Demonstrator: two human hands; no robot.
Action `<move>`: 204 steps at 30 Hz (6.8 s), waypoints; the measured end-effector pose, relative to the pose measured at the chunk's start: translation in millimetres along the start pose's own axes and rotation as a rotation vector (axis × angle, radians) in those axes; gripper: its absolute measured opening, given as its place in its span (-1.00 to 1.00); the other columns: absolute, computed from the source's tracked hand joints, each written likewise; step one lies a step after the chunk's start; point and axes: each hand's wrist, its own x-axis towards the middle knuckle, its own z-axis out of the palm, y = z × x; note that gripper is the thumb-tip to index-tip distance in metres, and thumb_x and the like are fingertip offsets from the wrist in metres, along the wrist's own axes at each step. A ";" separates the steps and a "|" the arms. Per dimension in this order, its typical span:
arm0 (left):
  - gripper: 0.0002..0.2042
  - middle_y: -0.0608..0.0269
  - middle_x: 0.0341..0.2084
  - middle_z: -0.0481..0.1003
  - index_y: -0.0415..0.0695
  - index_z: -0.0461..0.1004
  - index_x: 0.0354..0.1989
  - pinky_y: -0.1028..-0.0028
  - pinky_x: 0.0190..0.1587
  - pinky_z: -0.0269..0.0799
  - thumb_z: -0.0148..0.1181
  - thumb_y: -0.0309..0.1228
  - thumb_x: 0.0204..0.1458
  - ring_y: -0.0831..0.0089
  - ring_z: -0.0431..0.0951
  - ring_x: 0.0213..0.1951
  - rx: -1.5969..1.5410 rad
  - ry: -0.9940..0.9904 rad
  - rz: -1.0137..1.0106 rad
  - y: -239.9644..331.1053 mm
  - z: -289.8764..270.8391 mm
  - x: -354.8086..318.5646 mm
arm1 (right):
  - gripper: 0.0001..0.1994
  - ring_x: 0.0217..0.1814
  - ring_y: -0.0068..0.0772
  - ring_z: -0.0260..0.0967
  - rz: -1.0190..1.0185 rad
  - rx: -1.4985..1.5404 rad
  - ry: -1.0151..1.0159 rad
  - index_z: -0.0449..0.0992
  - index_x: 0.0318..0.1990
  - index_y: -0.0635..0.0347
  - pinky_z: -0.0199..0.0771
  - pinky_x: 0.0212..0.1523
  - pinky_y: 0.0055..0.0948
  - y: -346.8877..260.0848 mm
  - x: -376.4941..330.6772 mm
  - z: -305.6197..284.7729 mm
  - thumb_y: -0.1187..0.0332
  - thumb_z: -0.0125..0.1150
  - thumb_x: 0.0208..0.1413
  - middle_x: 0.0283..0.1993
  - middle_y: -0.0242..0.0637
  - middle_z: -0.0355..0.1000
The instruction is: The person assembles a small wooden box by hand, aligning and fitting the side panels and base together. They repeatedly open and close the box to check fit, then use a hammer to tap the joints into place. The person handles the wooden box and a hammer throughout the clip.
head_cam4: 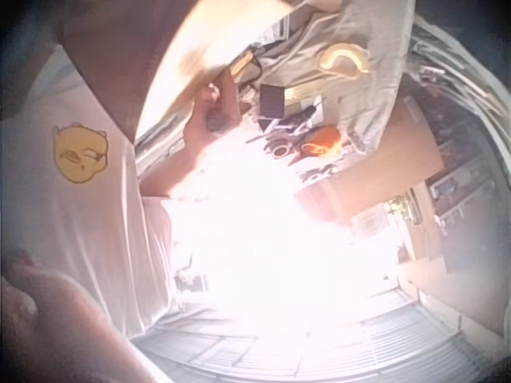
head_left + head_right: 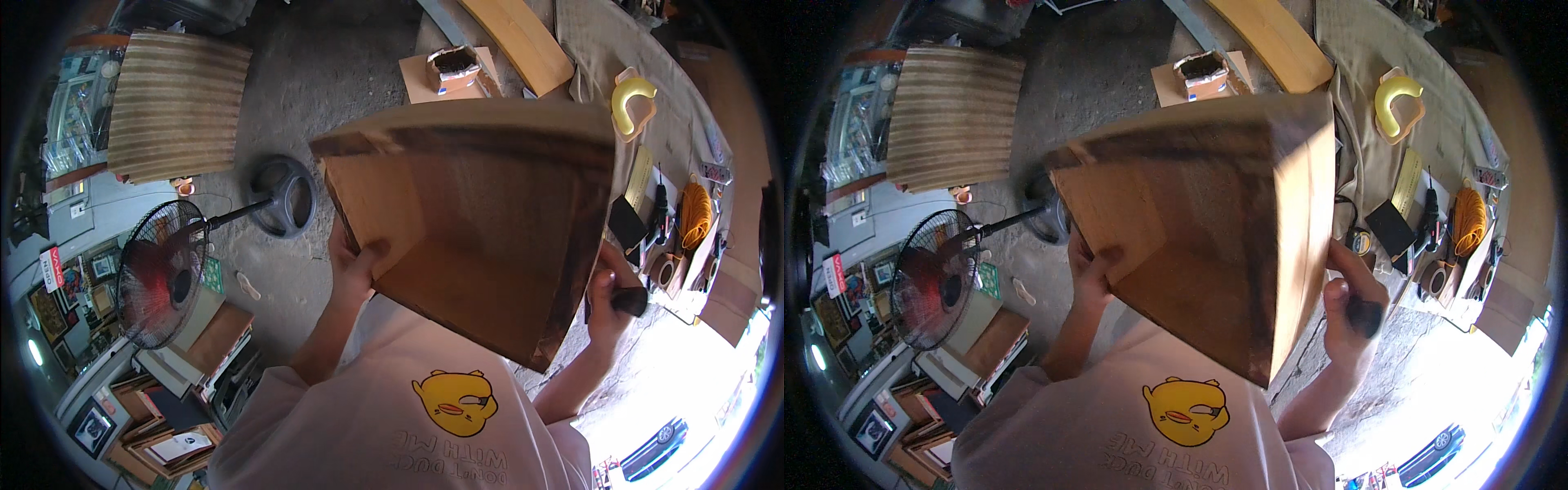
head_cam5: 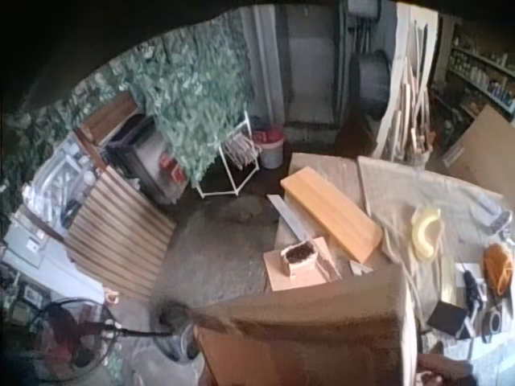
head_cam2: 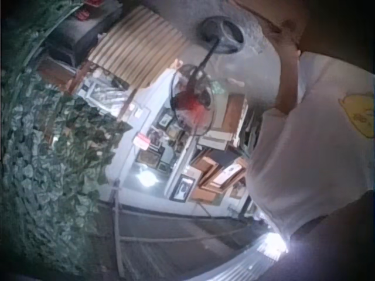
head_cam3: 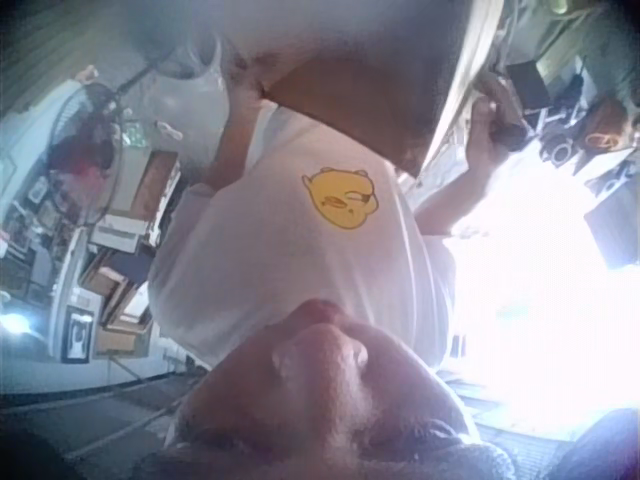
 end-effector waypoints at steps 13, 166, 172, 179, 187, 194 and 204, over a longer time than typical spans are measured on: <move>-0.59 -0.03 0.21 0.30 -0.29 0.24 0.18 0.33 0.22 0.35 0.19 -0.47 0.22 0.33 0.37 0.23 0.646 0.054 0.993 -66.4 -10.8 1.0 | -0.48 0.03 -0.33 0.51 0.095 0.166 0.184 0.52 0.12 0.45 0.46 0.01 -0.38 85.4 -35.8 32.8 0.06 0.13 0.34 -0.03 -0.06 0.58; -0.50 0.04 0.22 0.42 -0.16 0.45 0.19 0.06 0.31 0.32 0.12 -0.06 0.21 0.05 0.37 0.31 1.164 -1.423 1.159 -24.9 0.1 97.4 | -0.81 -0.23 0.03 0.44 0.045 0.074 0.340 0.39 -0.13 0.24 0.46 -0.16 -0.19 75.4 -80.8 168.9 0.51 0.24 0.14 -0.21 -0.02 0.44; -0.09 0.02 0.18 0.43 -0.17 0.45 0.11 0.05 0.40 0.19 0.28 0.41 -0.21 0.07 0.37 0.31 1.237 -1.865 1.209 -26.0 58.3 140.1 | -0.80 -0.07 0.13 0.28 0.031 -0.083 0.522 0.36 -0.15 0.25 0.37 -0.05 -0.08 55.1 -77.6 162.2 0.45 0.24 0.14 -0.19 -0.02 0.31; -0.56 0.25 -0.35 0.51 -0.05 0.49 -0.33 0.25 -0.09 0.47 0.36 0.04 -0.21 0.25 0.56 -0.19 1.000 -2.318 1.357 -89.4 91.4 183.1 | -0.75 -0.42 -0.77 0.09 0.182 0.720 0.947 0.33 -0.31 0.13 0.18 -0.44 -0.63 34.6 -62.1 196.3 0.26 0.00 0.46 -0.44 -0.59 0.18; -0.58 0.31 -0.51 0.39 -0.01 0.44 -0.53 0.30 -0.35 0.33 0.28 0.11 -0.06 0.32 0.43 -0.40 0.691 -1.899 1.385 -105.7 74.3 124.9 | -0.80 -0.47 -0.69 0.16 0.056 0.814 1.071 0.43 -0.25 0.19 0.14 -0.51 -0.59 50.4 -77.8 203.9 0.30 0.08 0.44 -0.47 -0.48 0.27; -0.67 0.36 -0.70 0.24 -0.03 0.34 -0.68 0.34 -0.49 0.17 0.25 -0.15 -0.01 0.38 0.29 -0.62 0.386 -1.769 1.410 -34.6 105.8 104.1 | -0.82 -0.47 -0.64 0.24 -0.188 -0.241 1.181 0.43 -0.34 0.25 0.26 -0.48 -0.56 -14.0 -105.6 138.3 0.42 0.14 0.37 -0.42 -0.42 0.33; -0.63 0.42 -0.76 0.20 0.01 0.31 -0.71 0.42 -0.54 0.11 0.09 -0.14 0.11 0.48 0.26 -0.67 0.237 -1.603 1.662 49.1 136.5 88.4 | -0.77 -0.53 -0.62 0.23 -0.424 -0.029 0.819 0.40 -0.41 0.20 0.28 -0.53 -0.54 -116.1 -53.8 71.8 0.42 0.13 0.35 -0.49 -0.43 0.31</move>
